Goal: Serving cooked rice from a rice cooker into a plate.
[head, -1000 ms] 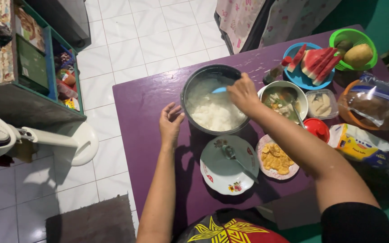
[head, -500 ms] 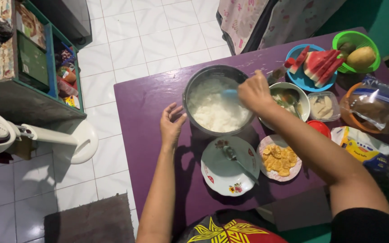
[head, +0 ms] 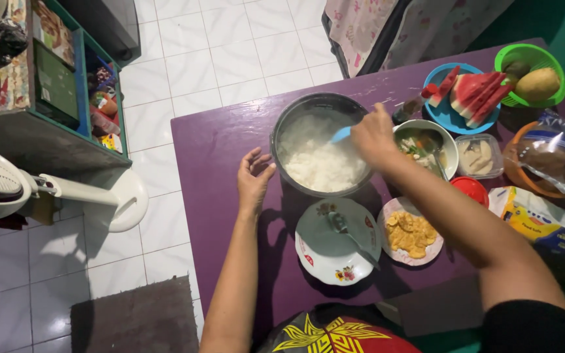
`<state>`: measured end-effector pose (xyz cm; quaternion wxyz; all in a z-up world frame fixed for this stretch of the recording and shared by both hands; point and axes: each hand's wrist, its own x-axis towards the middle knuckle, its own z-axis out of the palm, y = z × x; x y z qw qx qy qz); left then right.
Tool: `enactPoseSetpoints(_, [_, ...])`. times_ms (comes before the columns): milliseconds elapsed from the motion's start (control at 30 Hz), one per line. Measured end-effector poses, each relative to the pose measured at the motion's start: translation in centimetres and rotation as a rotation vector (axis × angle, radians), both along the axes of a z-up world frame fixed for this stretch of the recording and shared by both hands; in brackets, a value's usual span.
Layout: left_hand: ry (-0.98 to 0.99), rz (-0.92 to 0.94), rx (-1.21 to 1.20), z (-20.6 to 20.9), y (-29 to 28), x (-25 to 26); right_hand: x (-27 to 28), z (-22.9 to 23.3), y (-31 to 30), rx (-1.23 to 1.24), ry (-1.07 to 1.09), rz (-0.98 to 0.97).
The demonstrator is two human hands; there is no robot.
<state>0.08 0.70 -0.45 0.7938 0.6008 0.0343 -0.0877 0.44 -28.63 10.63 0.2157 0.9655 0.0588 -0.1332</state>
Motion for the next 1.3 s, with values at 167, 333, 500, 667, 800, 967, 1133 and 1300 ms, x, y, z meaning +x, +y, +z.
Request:
enactPoseSetpoints(167, [0.013,0.012,-0.011,-1.8,0.0,0.0,-1.3,1.2,2.3,0.41,-0.422,0.234])
enactPoseSetpoints(333, [0.037,0.024,0.029,-1.7,0.0,-0.1,0.4,-2.3,2.7,0.396,-0.456,0.359])
enactPoseSetpoints(500, [0.047,0.013,0.035,-1.6,-0.1,-0.2,0.5,-1.7,-0.8,0.241,-0.363,0.108])
enactPoseSetpoints(667, [0.043,0.004,0.005,-2.0,-0.1,0.1,-1.2,0.6,3.0,0.418,-0.446,0.252])
enactPoseSetpoints(800, [0.019,-0.002,-0.035,-2.0,-0.1,0.4,-0.6,-2.0,5.3,0.412,-0.407,0.405])
enactPoseSetpoints(967, [-0.003,-0.001,-0.012,-2.8,0.0,0.1,0.3,-2.0,1.0,0.288,-0.376,0.149])
enactPoseSetpoints(1133, [0.023,-0.002,-0.06,-3.3,-0.2,0.1,-2.9,4.2,2.9,0.302,-0.083,-0.13])
enactPoseSetpoints(1300, [-0.003,-0.022,-0.032,-2.5,-0.1,0.2,-3.7,-2.6,2.5,0.288,-0.047,0.069])
